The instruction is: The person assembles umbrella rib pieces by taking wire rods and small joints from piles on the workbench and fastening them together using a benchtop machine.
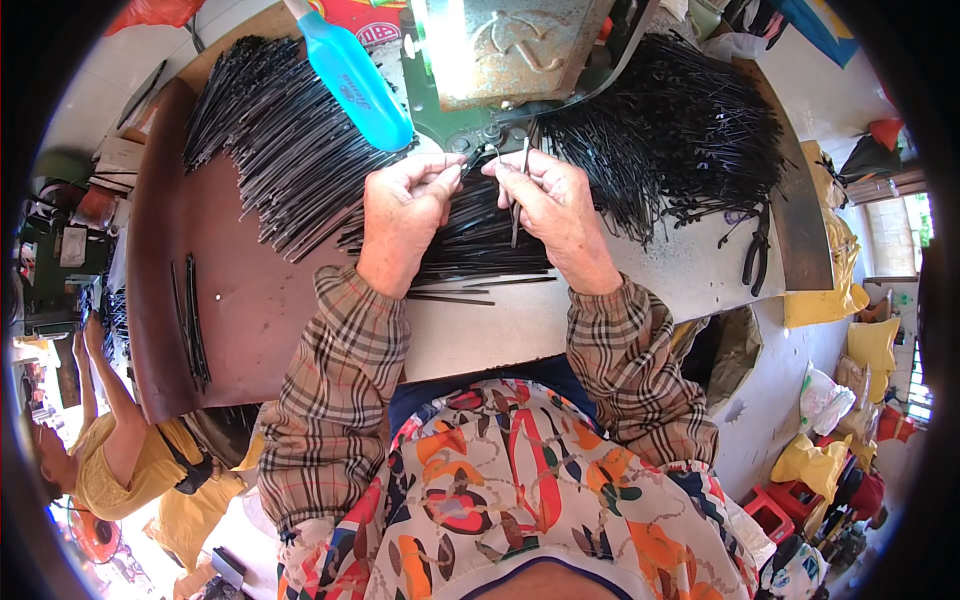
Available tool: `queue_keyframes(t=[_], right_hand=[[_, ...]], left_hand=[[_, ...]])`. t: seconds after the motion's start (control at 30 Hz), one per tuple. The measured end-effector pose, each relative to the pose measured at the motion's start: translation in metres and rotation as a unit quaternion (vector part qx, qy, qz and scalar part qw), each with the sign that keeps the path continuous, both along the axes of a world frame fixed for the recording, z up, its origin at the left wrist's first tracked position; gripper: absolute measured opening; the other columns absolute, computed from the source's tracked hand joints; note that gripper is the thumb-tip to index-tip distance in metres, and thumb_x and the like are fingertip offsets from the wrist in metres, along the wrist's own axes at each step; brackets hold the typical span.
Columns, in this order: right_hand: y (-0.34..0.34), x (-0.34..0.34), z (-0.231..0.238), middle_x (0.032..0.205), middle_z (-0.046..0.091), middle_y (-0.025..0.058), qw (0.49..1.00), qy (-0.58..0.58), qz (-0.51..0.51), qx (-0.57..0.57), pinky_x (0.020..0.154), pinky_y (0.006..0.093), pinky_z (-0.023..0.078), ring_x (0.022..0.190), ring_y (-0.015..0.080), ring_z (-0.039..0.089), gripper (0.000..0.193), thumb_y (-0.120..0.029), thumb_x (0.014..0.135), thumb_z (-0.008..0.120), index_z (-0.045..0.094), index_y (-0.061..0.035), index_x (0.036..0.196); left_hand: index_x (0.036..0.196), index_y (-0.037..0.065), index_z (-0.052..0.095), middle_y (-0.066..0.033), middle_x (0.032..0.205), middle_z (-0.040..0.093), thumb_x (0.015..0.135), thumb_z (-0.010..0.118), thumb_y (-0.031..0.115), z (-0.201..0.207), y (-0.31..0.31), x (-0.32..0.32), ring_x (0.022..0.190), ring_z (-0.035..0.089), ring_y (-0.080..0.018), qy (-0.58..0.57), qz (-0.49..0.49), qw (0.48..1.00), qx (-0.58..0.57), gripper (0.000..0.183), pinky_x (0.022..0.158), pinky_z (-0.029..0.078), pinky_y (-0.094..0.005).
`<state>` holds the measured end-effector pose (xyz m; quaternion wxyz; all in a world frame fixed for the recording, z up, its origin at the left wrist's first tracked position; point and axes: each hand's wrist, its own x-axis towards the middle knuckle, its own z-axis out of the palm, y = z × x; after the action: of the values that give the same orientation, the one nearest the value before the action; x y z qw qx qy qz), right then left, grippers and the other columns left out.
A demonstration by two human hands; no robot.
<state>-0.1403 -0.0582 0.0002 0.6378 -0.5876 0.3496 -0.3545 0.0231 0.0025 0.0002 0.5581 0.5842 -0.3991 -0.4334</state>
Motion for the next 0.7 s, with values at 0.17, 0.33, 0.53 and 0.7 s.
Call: queue_keyframes(t=[0.17,0.33,0.53,0.7], right_hand=[[-0.001,0.000,0.001,0.073,0.058,-0.0009,1.000,-0.012,-0.002,0.010,0.055,0.0182,0.035,0.064,0.0025,0.048,0.018,-0.012,0.093,0.057,0.067,0.0013,0.098],[-0.007,0.000,-0.003,0.073,0.058,-0.0018,1.000,-0.025,-0.001,0.011,0.053,0.0175,0.033,0.062,0.0013,0.046,0.019,-0.015,0.092,0.059,0.067,0.0014,0.098],[-0.018,0.004,-0.008,0.074,0.056,-0.0028,0.998,-0.051,-0.013,-0.019,0.045,0.0143,0.024,0.050,-0.0019,0.035,0.021,-0.017,0.091,0.062,0.066,-0.0008,0.104],[-0.014,0.005,-0.006,0.072,0.056,-0.0032,0.999,-0.033,-0.020,0.008,0.047,0.0161,0.029,0.054,-0.0006,0.040,0.018,-0.015,0.091,0.061,0.067,-0.0004,0.098]], left_hand=[[0.111,0.000,0.067,0.0009,0.077,0.061,0.090,0.062,0.007,-0.001,-0.002,-0.002,0.054,0.046,-0.0012,-0.018,0.005,1.000,-0.017,0.023,0.045,0.032,-0.0159],[0.109,-0.002,0.067,0.0053,0.068,0.056,0.086,0.067,0.001,-0.002,-0.007,-0.004,0.054,0.043,-0.0001,-0.070,0.010,0.997,-0.035,0.024,0.047,0.033,-0.0160],[0.099,-0.003,0.070,-0.0081,0.076,0.070,0.077,0.070,-0.003,-0.004,-0.022,-0.007,0.061,0.060,-0.0082,-0.151,0.058,0.983,-0.090,0.022,0.059,0.048,-0.0228],[0.092,0.000,0.070,-0.0140,0.073,0.065,0.074,0.068,-0.004,-0.011,-0.017,-0.015,0.061,0.063,-0.0205,-0.272,0.107,0.941,-0.171,0.019,0.058,0.049,-0.0294]])
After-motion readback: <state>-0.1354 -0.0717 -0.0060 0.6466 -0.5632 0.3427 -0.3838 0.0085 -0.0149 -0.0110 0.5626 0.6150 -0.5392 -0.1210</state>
